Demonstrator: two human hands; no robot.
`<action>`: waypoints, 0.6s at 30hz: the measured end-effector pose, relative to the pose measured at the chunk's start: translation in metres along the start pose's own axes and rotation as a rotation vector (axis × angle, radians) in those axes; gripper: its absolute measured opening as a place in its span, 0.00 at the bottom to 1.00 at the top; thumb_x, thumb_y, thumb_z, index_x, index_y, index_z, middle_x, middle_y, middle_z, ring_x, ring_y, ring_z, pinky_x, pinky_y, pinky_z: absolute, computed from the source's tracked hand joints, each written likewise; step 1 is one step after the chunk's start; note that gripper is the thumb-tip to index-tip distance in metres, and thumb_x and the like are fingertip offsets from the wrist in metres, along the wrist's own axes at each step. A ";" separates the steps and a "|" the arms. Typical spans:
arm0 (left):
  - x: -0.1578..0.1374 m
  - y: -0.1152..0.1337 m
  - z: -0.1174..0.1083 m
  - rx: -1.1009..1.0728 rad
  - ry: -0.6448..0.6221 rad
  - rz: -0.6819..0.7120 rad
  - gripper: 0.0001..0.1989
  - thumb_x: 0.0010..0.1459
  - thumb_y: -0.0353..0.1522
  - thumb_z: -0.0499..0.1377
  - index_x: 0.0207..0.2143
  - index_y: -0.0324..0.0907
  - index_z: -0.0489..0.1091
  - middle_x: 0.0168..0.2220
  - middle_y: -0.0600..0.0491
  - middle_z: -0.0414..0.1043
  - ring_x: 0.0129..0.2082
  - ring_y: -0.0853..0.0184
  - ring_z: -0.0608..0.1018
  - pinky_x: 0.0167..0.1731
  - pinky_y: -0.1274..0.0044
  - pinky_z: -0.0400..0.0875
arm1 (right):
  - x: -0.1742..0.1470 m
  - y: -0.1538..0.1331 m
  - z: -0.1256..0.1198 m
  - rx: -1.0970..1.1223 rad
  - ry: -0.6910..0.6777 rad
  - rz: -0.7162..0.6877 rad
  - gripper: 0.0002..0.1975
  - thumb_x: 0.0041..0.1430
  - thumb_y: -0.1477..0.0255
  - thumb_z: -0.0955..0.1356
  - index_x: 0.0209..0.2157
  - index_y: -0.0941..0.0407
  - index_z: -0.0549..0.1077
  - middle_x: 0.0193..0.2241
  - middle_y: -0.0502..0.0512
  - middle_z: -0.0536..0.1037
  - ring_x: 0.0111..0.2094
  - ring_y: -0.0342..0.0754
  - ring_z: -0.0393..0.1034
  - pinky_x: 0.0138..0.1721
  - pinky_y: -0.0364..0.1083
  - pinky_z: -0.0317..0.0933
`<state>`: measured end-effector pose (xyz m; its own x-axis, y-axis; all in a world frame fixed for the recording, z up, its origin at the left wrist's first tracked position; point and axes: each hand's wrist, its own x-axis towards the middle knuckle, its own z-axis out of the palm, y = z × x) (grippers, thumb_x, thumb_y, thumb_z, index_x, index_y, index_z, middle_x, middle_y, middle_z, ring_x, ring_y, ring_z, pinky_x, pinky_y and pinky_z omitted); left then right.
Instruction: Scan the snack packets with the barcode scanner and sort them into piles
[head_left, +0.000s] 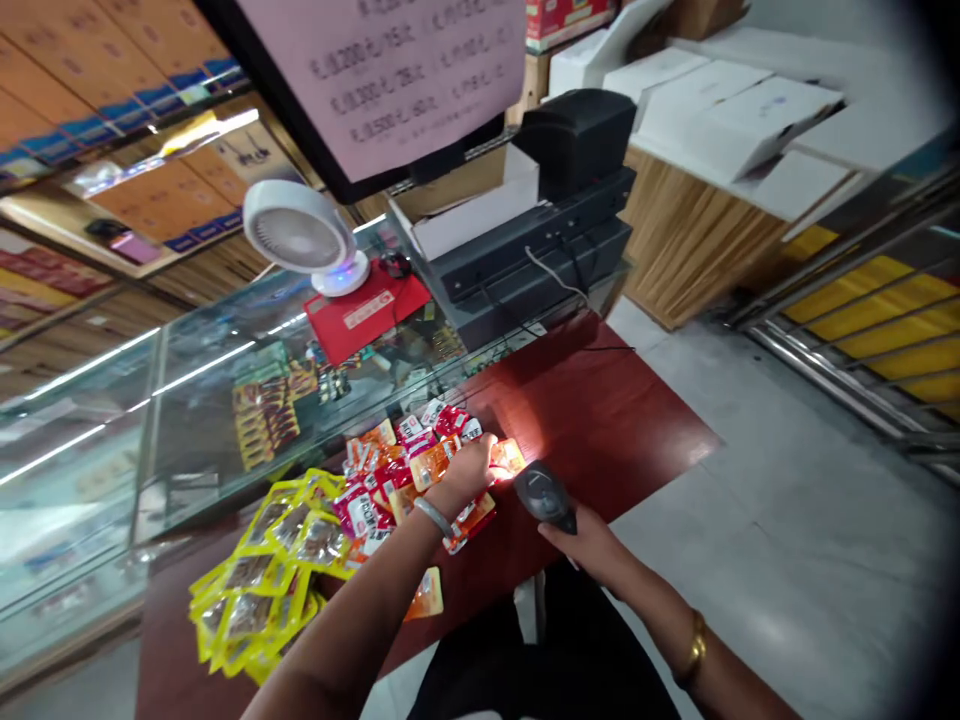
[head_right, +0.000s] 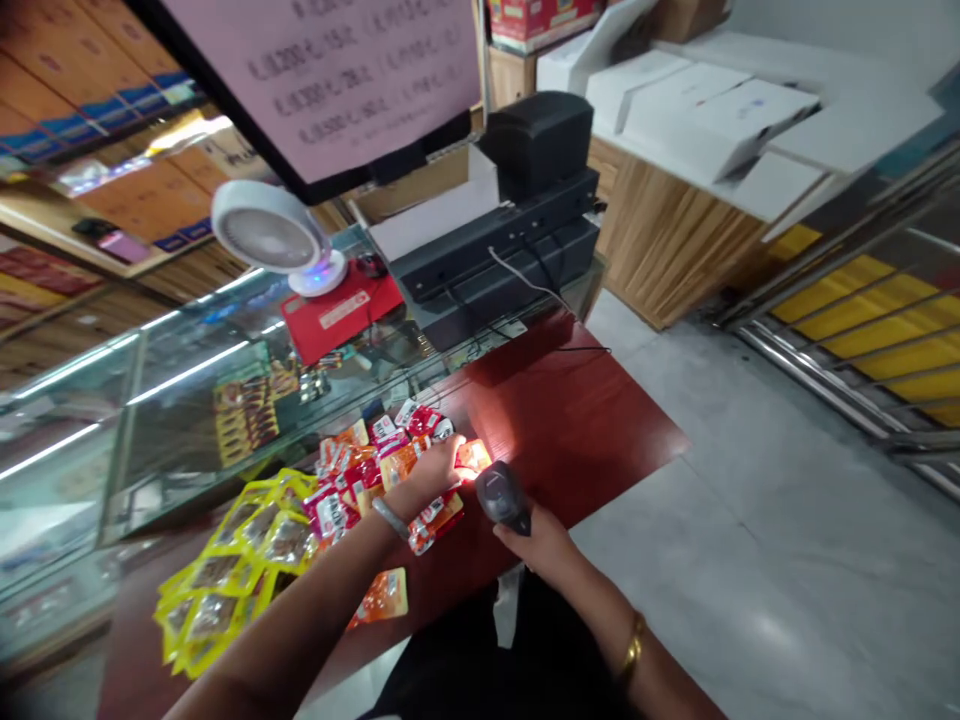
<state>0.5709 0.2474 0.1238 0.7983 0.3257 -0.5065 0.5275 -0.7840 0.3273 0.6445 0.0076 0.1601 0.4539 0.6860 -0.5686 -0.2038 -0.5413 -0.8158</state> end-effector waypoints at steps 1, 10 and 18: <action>-0.010 -0.008 0.000 -0.019 0.015 -0.022 0.24 0.57 0.28 0.61 0.56 0.39 0.64 0.50 0.41 0.76 0.50 0.57 0.79 0.49 0.71 0.71 | 0.001 -0.001 0.009 -0.008 -0.012 -0.009 0.23 0.52 0.60 0.74 0.48 0.55 0.77 0.31 0.54 0.84 0.36 0.57 0.80 0.36 0.49 0.72; -0.089 -0.081 -0.010 -0.103 0.199 -0.201 0.28 0.58 0.39 0.65 0.59 0.42 0.65 0.55 0.42 0.73 0.52 0.56 0.78 0.51 0.69 0.71 | 0.002 0.010 0.081 0.025 -0.123 -0.095 0.25 0.52 0.61 0.74 0.50 0.58 0.76 0.46 0.62 0.84 0.49 0.62 0.78 0.54 0.59 0.68; -0.104 -0.106 0.023 0.075 0.571 -0.163 0.29 0.57 0.37 0.66 0.60 0.41 0.67 0.66 0.37 0.61 0.67 0.43 0.62 0.64 0.53 0.58 | 0.019 0.009 0.104 0.030 -0.098 -0.165 0.23 0.55 0.65 0.74 0.52 0.56 0.76 0.49 0.61 0.82 0.52 0.60 0.76 0.56 0.57 0.66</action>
<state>0.4257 0.2841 0.1231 0.7495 0.6613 -0.0295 0.6511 -0.7284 0.2132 0.5612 0.0659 0.1312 0.3974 0.8090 -0.4331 -0.1599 -0.4037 -0.9008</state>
